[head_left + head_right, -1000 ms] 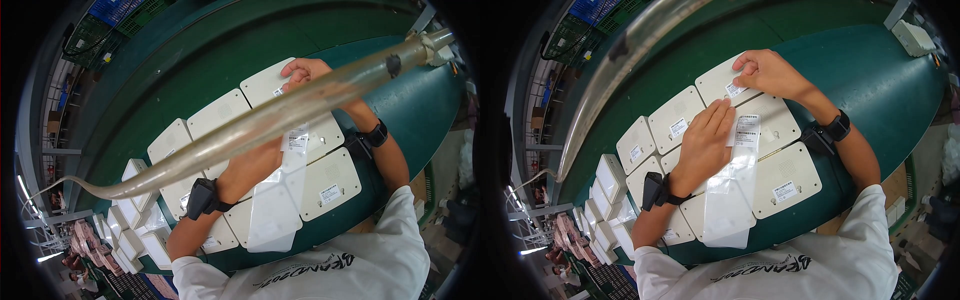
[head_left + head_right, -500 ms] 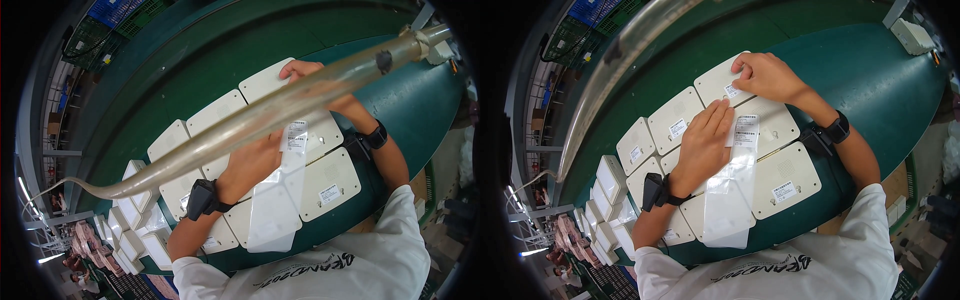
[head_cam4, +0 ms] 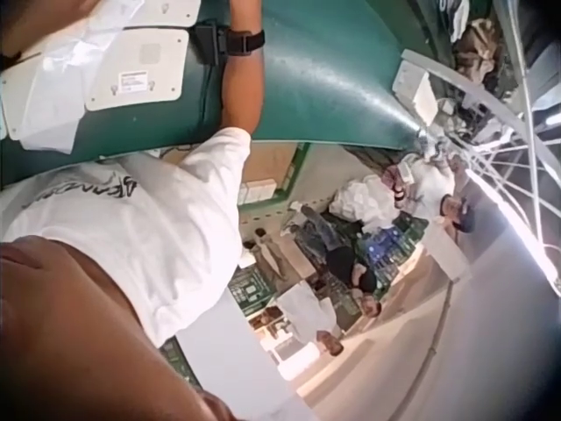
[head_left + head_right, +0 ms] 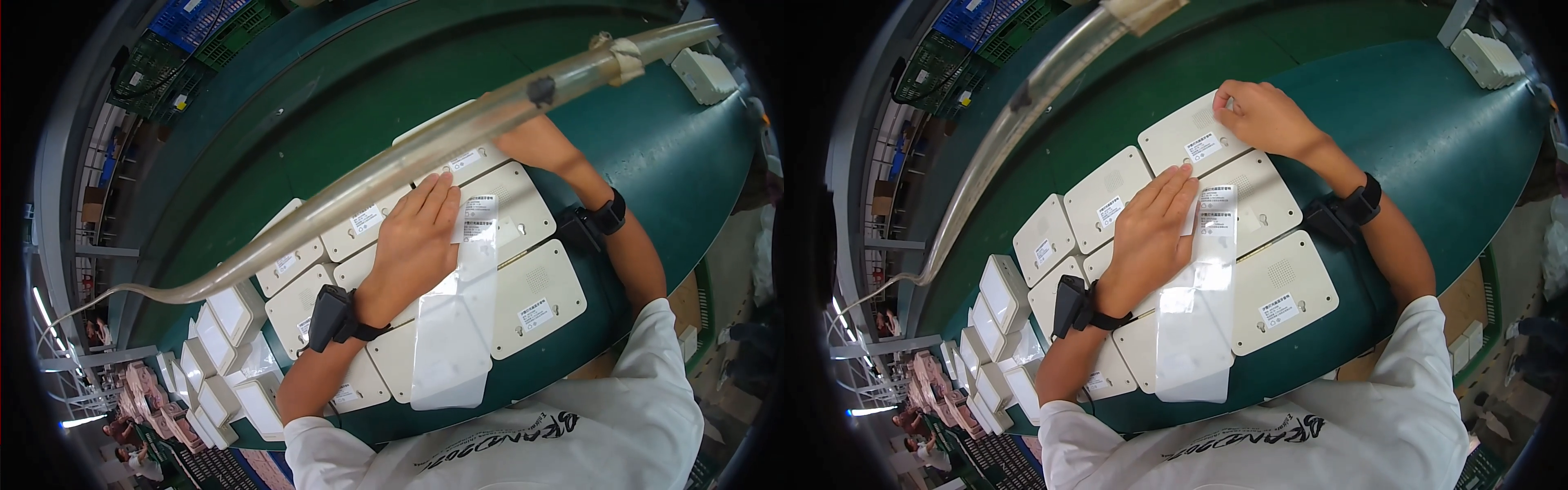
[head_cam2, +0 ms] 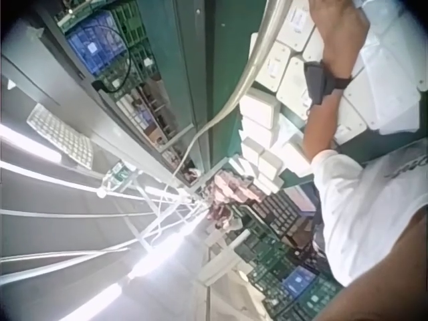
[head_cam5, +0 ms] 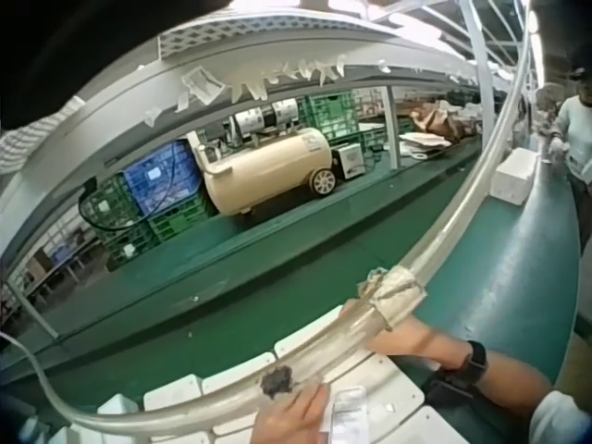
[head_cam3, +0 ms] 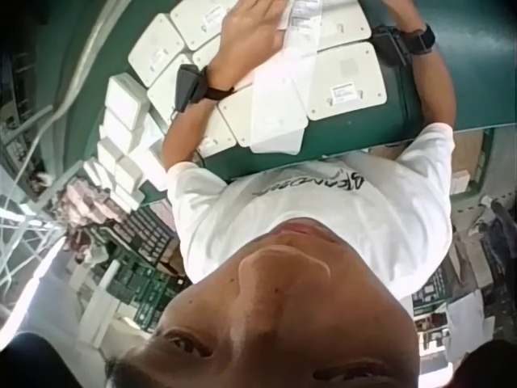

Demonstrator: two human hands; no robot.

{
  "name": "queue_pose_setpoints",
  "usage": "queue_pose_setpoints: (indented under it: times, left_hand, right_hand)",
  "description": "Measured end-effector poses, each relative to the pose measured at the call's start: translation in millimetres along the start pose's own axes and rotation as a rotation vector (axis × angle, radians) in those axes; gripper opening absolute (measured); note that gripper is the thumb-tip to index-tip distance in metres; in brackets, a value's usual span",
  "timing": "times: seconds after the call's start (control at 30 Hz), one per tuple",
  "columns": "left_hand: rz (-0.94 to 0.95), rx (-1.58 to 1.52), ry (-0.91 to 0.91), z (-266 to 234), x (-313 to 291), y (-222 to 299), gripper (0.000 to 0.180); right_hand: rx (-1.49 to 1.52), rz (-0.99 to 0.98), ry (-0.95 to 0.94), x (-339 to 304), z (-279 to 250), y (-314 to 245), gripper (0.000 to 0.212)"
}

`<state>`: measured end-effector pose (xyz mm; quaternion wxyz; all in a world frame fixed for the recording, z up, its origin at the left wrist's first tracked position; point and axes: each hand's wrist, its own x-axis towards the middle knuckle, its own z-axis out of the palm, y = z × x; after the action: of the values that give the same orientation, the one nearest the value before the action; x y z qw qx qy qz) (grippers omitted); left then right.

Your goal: The person takes white plastic devices from a green crate and places them on a green table. They then peel stickers from a sheet and apply them to the back of each device before pressing small white pads onto the corners.

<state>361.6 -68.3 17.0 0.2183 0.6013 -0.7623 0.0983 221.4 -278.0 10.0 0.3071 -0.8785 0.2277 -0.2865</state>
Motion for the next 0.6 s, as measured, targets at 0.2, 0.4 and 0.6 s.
queue_pose_setpoints:
  times: [0.2,0.4,0.6]
  left_hand:
    - [-0.118,-0.259,0.102,1,2,-3,0.031]
    - [-0.636,-0.779,0.068,-8,-3,-10,0.025]
    - [-0.913,-1.537,0.269,-11,-4,-7,0.032]
  right_hand:
    - [-0.221,0.238,-0.154,-2,-15,-29,0.025]
    - [0.218,0.159,-0.303,-10,-30,-69,0.018]
    - [-0.091,-0.197,0.004,-32,-21,-96,0.022]
